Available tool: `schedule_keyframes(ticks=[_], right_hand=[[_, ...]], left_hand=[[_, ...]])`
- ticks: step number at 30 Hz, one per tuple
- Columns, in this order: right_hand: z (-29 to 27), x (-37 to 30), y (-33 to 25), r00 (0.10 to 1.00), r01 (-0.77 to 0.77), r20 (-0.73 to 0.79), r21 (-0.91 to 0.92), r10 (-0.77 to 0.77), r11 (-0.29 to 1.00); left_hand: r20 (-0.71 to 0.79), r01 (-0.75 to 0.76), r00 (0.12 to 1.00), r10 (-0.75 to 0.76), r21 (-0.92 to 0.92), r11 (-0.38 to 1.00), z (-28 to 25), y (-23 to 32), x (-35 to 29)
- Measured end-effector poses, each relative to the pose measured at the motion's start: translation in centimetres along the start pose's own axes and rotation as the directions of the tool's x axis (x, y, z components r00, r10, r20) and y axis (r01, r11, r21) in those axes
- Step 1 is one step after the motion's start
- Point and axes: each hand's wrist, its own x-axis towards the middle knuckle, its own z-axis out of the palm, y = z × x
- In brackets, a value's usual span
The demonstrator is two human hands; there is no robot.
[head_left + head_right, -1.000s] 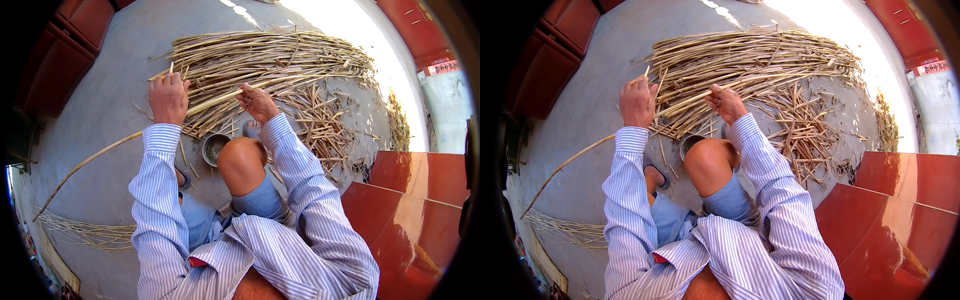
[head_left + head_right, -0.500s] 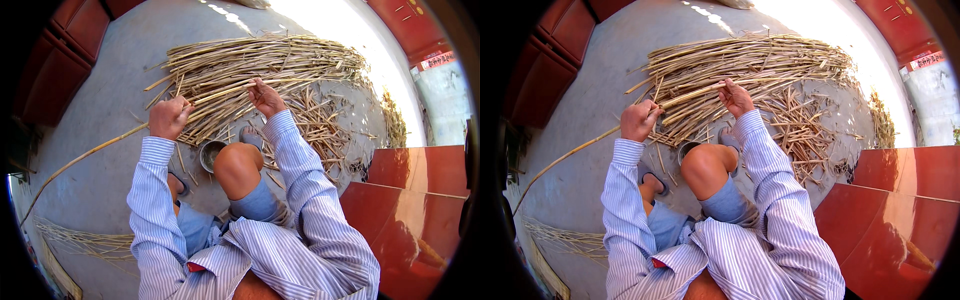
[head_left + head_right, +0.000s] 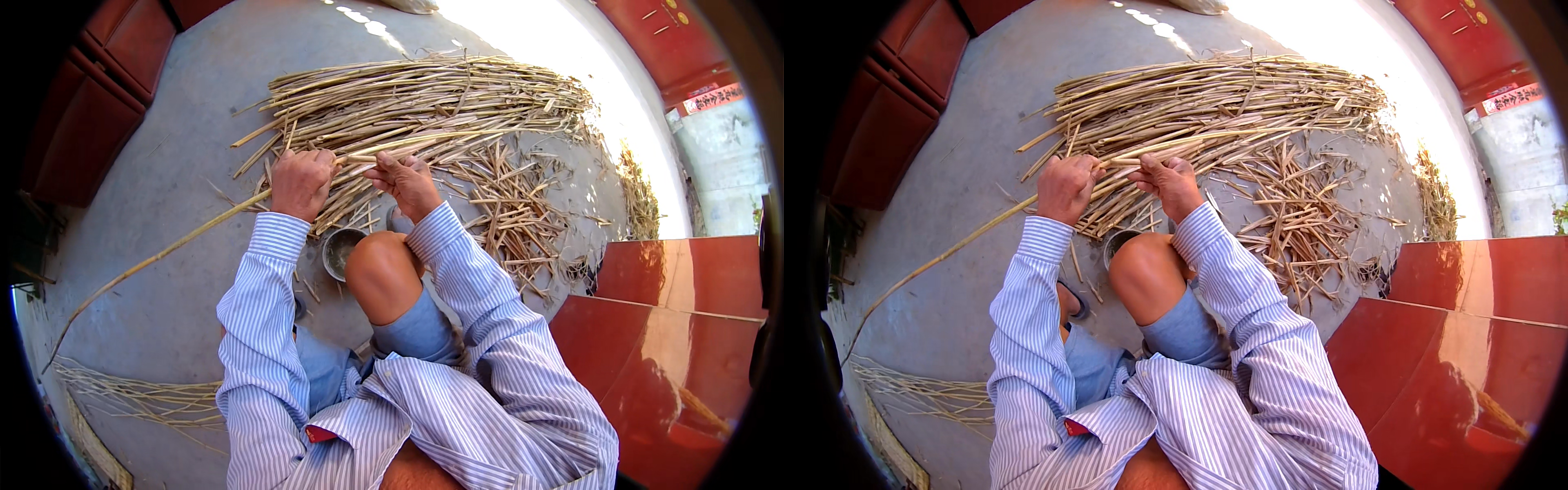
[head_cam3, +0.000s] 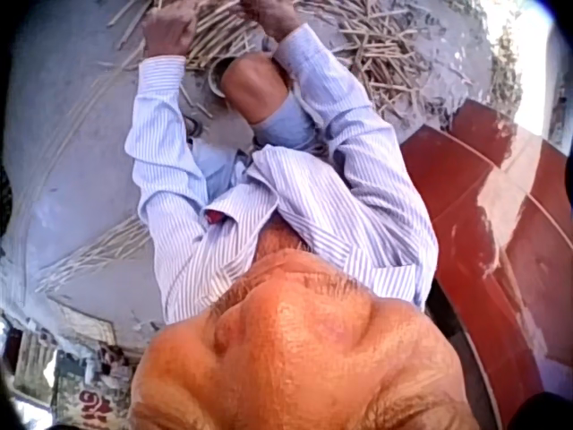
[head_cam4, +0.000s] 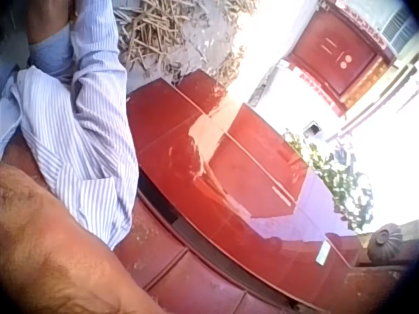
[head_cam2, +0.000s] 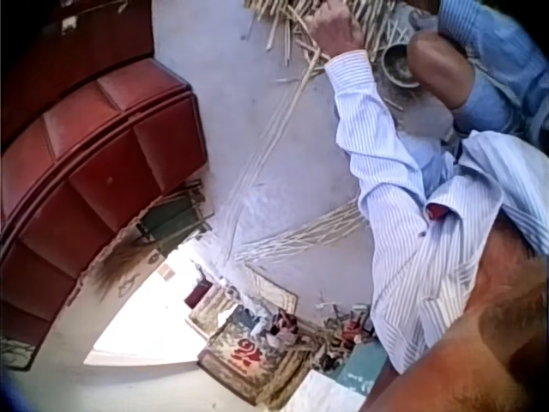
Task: The person sits on the floor and repeatedly strips the outer layers from long, thin plant stalks by hand. The stripped fibers are placed in a pile to the left, while the remaining stalks are set aside.
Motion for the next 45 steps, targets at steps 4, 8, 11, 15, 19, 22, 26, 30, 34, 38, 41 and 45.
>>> schedule_keyframes(ticks=[4, 8, 11, 15, 19, 22, 26, 30, 34, 38, 41, 45], right_hand=[[-1.9, -2.4, -0.4, 0.998, 0.063, -0.023, -0.085, -0.065, 0.994], [-11.6, -1.0, -1.4, 0.925, 0.023, -0.373, 0.262, 0.079, 0.965], [-14.8, 0.8, -1.8, 0.955, -0.077, -0.252, 0.292, 0.154, 0.953], [-15.3, 3.7, -3.7, 0.994, -0.007, 0.094, 0.556, -0.055, 0.831], [-16.0, 5.6, -3.5, 0.998, 0.059, -0.03, 0.531, -0.051, 0.845], [-12.3, 5.1, -2.3, 0.991, 0.083, 0.058, 0.464, -0.124, 0.882], [-11.0, 4.5, -3.3, 0.992, 0.124, -0.064, 0.385, -0.108, 0.915], [-8.9, 3.4, -3.4, 0.993, 0.103, -0.071, 0.181, -0.091, 0.978], [2.6, -0.3, -0.5, 0.99, -0.081, 0.121, 0.05, 0.075, 0.995], [3.2, -0.6, -0.9, 0.988, 0.014, 0.15, 0.166, -0.04, 0.986], [1.6, -0.1, -2.3, 0.992, 0.097, 0.059, 0.21, -0.112, 0.973], [1.9, 0.1, -1.0, 0.982, 0.191, -0.027, 0.192, -0.189, 0.963]], left_hand=[[-0.05, 0.129, 0.99, -0.13, -0.032, 0.991, -1.3, -0.1, 0.5], [0.0, 0.147, 0.989, -0.148, -0.09, 0.985, -2.7, -0.8, 0.3], [0.033, 0.166, 0.986, -0.163, -0.133, 0.977, -3.3, -1.0, -0.2], [0.196, 0.311, 0.947, -0.254, -0.365, 0.878, -5.1, -3.2, -2.5], [0.464, 0.645, 0.753, -0.466, -0.381, 0.663, -8.0, -5.2, -3.7], [0.524, 0.677, 0.723, -0.45, -0.41, 0.611, -7.6, -6.6, -4.7], [0.567, 0.687, 0.715, -0.41, -0.461, 0.562, -6.6, -7.1, -5.0], [0.355, 0.463, 0.872, -0.337, -0.375, 0.803, -4.7, -5.4, -3.7], [0.058, 0.104, 0.994, -0.091, -0.269, 0.958, -3.0, 0.0, -0.7], [0.124, 0.29, 0.957, -0.263, -0.333, 0.897, -2.3, 0.2, -0.9], [0.211, 0.384, 0.923, -0.323, -0.417, 0.824, -2.7, -1.0, -1.2], [0.135, 0.351, 0.936, -0.326, -0.446, 0.823, -1.9, -1.0, -1.8]])
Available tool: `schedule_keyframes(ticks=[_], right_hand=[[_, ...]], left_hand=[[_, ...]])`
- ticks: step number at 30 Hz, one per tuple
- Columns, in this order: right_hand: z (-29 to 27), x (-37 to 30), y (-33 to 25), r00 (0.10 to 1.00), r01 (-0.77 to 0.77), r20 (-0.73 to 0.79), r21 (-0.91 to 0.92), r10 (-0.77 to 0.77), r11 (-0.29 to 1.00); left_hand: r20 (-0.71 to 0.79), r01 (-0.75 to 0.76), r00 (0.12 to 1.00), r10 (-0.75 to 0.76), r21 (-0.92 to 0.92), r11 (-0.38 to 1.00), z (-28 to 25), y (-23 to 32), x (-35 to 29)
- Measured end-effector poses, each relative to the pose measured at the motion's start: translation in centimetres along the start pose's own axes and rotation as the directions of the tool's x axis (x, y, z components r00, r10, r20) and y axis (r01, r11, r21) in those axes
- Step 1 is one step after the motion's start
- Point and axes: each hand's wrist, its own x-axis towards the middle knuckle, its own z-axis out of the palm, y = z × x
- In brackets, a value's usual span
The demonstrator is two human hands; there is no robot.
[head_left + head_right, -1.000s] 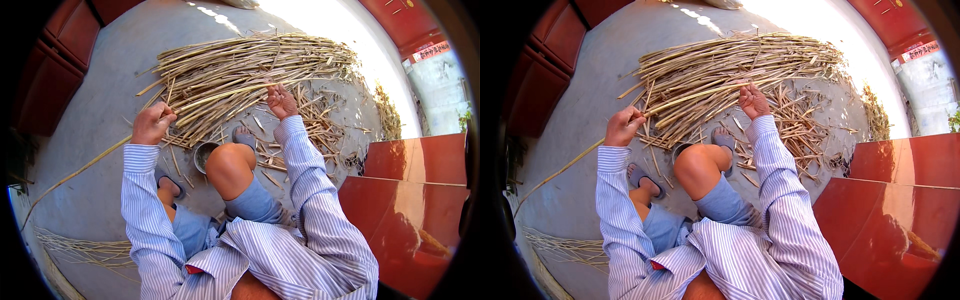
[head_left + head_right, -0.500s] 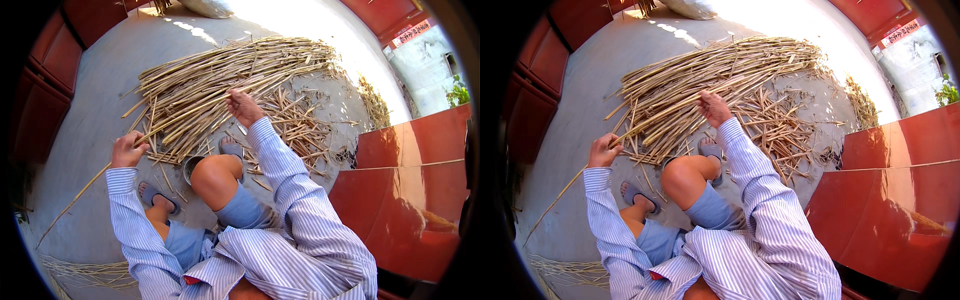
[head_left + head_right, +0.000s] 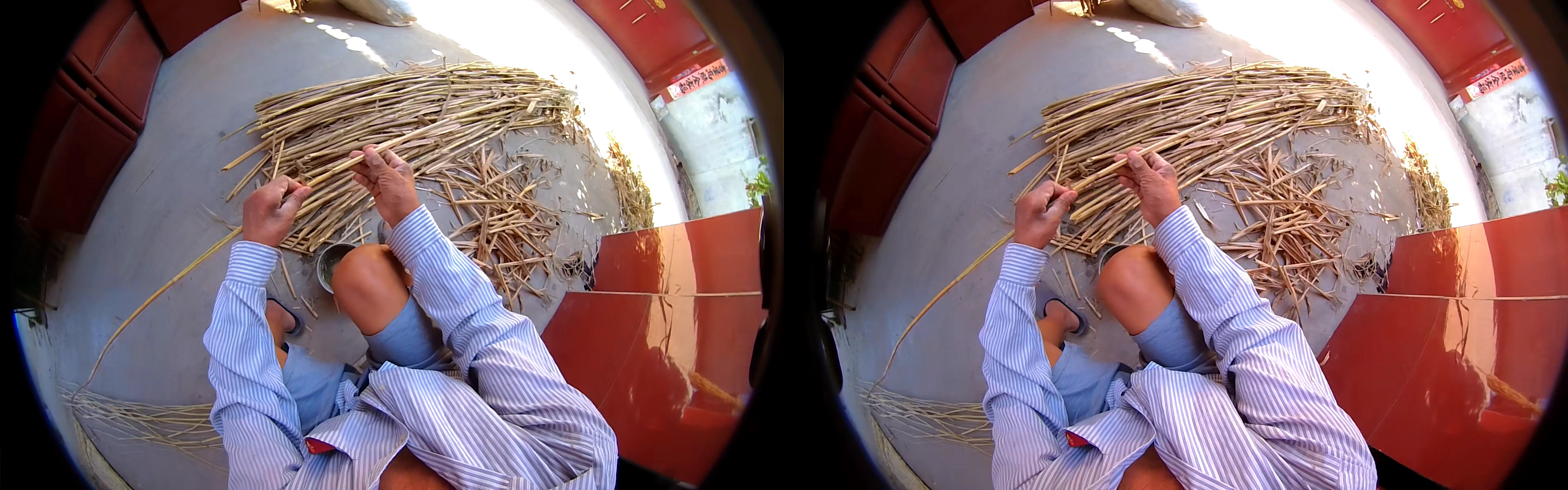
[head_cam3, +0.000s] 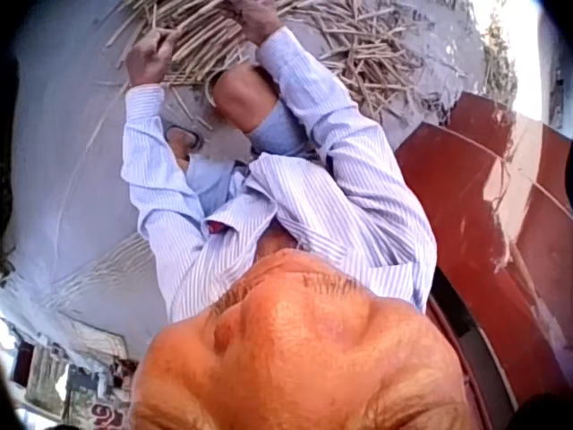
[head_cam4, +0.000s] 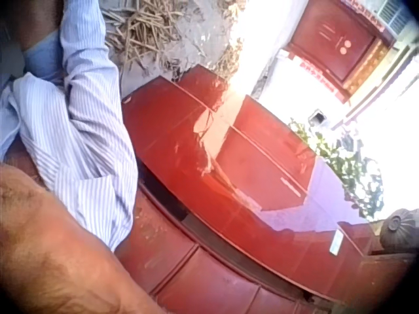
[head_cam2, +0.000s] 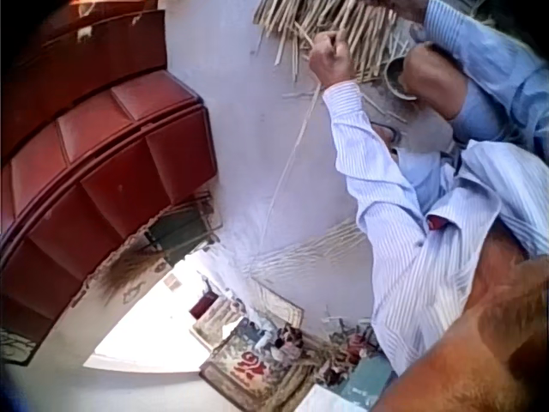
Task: The person sits on the floor and repeatedly strips the outer layers from long, thin plant stalks by hand. The stripped fibers are placed in a pile to the left, while the remaining stalks are set aside.
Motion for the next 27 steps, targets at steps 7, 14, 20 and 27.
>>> schedule_keyframes(ticks=[7, 14, 20, 27], right_hand=[[0.4, -0.5, -1.0, 0.996, 0.015, -0.086, -0.012, -0.016, 1.0], [-1.0, -0.3, -1.6, 0.994, -0.061, -0.089, 0.002, 0.061, 0.998], [-0.9, -0.4, -1.9, 0.999, 0.037, -0.032, -0.083, -0.039, 0.996], [-0.2, -1.0, -3.9, 0.94, 0.188, 0.302, -0.073, -0.158, 0.979]], left_hand=[[-0.093, -0.326, 0.923, 0.373, 0.328, 0.887, 0.7, 1.0, -0.2], [-0.1, -0.432, 0.857, 0.505, 0.395, 0.811, 1.0, 1.5, 0.0], [-0.098, -0.068, 0.992, 0.079, 0.112, 0.991, 1.0, 1.4, -0.6], [0.254, 0.325, 0.938, -0.237, -0.397, 0.858, 0.6, -1.1, -0.6]])
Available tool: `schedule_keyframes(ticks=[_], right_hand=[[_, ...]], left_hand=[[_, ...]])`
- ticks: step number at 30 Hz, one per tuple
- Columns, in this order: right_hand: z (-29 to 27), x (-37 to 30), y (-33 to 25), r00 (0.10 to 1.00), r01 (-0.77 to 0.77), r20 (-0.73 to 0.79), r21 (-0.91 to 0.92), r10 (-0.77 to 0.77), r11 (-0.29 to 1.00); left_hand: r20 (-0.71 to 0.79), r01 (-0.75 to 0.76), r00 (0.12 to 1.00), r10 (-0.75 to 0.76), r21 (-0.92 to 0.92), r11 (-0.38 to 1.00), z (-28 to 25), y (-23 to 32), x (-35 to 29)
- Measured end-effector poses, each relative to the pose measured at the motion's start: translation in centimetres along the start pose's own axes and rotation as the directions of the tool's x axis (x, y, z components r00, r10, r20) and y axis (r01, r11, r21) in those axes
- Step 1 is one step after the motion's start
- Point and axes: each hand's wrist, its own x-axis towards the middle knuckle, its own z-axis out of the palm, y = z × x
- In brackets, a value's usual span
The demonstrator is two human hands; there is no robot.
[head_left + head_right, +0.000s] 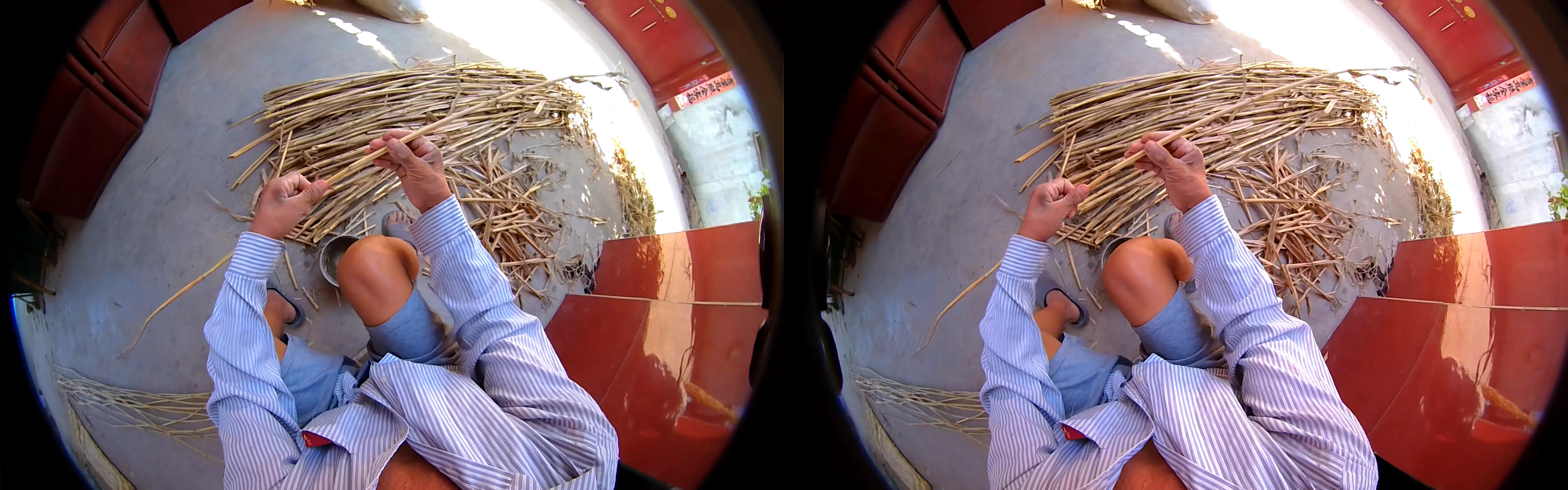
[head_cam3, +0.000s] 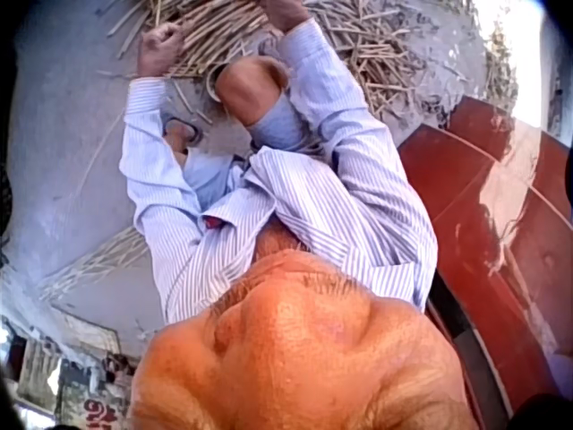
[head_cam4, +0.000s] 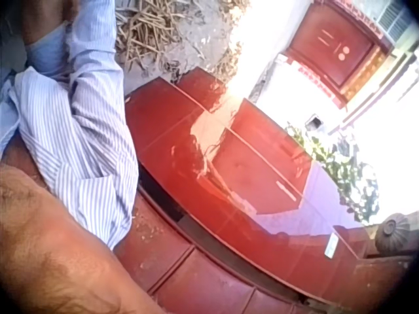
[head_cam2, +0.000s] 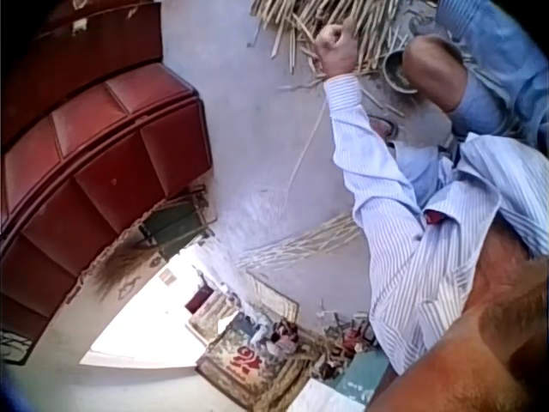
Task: The person sits on the floor and repeatedly strips the outer layers from long, thin plant stalks by hand. The stripped fibers are placed in a pile to the left, while the remaining stalks are set aside.
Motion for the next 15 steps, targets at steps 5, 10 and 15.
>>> schedule_keyframes(ticks=[5, 10, 15], right_hand=[[-0.5, 0.1, -1.4, 0.993, 0.08, -0.093, 0.026, -0.078, 0.996], [0.1, 0.4, -1.5, 0.951, 0.045, -0.306, -0.021, -0.049, 0.999], [-0.2, 0.4, -2.0, 0.915, -0.044, -0.404, -0.104, -0.001, 0.994]], left_hand=[[0.032, 0.0, 0.999, 0.002, -0.064, 0.998, -0.7, 1.6, -0.7], [-0.167, -0.253, 0.942, 0.291, 0.217, 0.943, 0.6, 1.9, -0.9], [-0.231, -0.353, 0.809, 0.54, 0.544, 0.761, 1.6, 2.3, -1.0]])
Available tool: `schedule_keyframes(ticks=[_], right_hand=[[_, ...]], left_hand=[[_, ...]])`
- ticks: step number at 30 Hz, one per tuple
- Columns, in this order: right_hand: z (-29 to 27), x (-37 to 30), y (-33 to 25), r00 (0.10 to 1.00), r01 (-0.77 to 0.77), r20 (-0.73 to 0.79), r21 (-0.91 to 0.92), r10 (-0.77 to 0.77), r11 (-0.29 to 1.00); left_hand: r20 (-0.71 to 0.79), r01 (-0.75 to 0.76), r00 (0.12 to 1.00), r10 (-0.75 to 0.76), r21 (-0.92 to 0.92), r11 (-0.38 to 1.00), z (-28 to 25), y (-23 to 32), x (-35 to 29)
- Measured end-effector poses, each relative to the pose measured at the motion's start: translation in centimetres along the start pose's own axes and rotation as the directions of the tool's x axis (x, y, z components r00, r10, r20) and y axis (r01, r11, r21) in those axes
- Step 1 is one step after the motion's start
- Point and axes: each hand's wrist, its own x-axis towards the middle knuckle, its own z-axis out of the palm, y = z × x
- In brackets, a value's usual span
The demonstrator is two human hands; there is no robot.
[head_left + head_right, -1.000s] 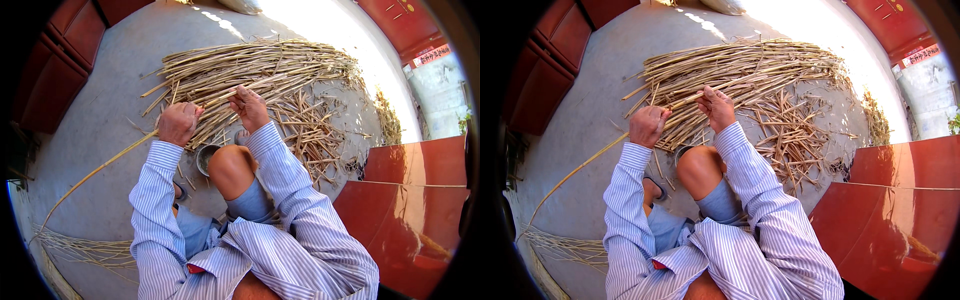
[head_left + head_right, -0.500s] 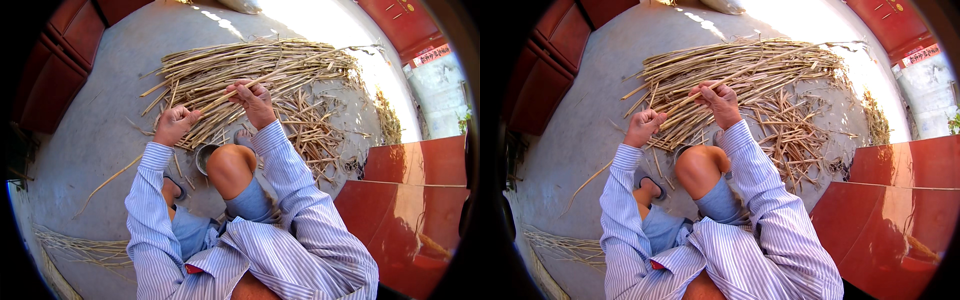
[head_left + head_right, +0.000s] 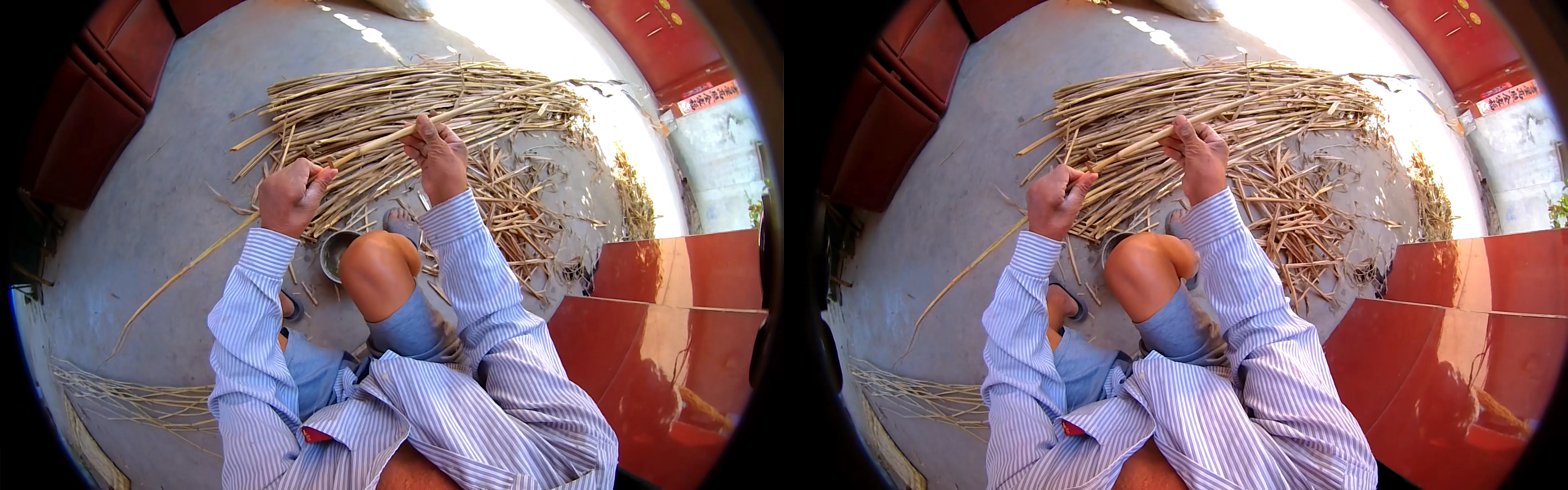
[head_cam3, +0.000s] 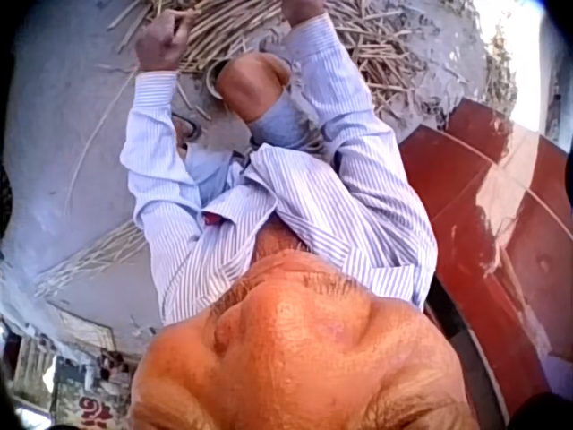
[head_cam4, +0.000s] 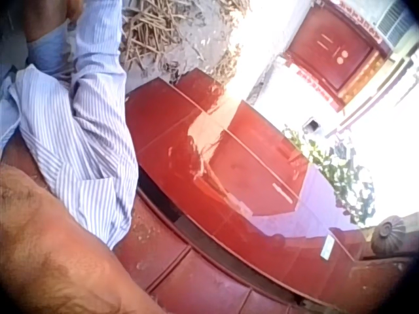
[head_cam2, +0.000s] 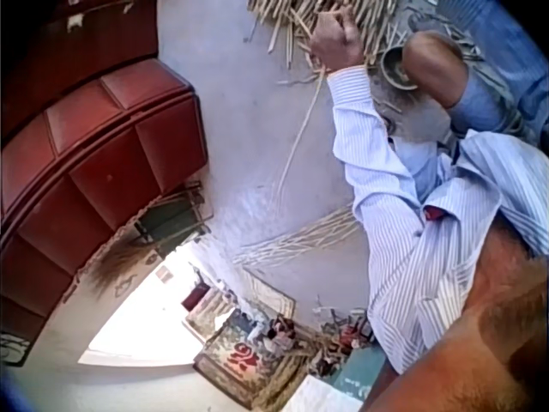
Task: The person sits on the floor and repeatedly strips the outer layers from long, thin plant stalks by hand. The stripped fibers are placed in a pile to the left, while the remaining stalks are set aside.
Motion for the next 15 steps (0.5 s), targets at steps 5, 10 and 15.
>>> schedule_keyframes(ticks=[5, 10, 15], right_hand=[[-1.2, -0.1, -0.4, 0.998, -0.058, -0.009, -0.081, 0.057, 0.995], [-0.5, -2.0, 0.2, 0.982, -0.099, 0.143, -0.152, 0.121, 0.983], [-0.3, -3.2, -0.1, 0.985, -0.03, 0.162, -0.128, 0.051, 0.991]], left_hand=[[0.049, -0.02, 0.999, 0.017, 0.074, 0.997, -1.1, 0.2, 0.7], [0.064, -0.146, 0.987, 0.15, -0.057, 0.988, -0.1, 0.7, 1.5], [0.228, 0.058, 0.973, -0.017, -0.174, 0.983, -0.2, 0.4, 1.6]])
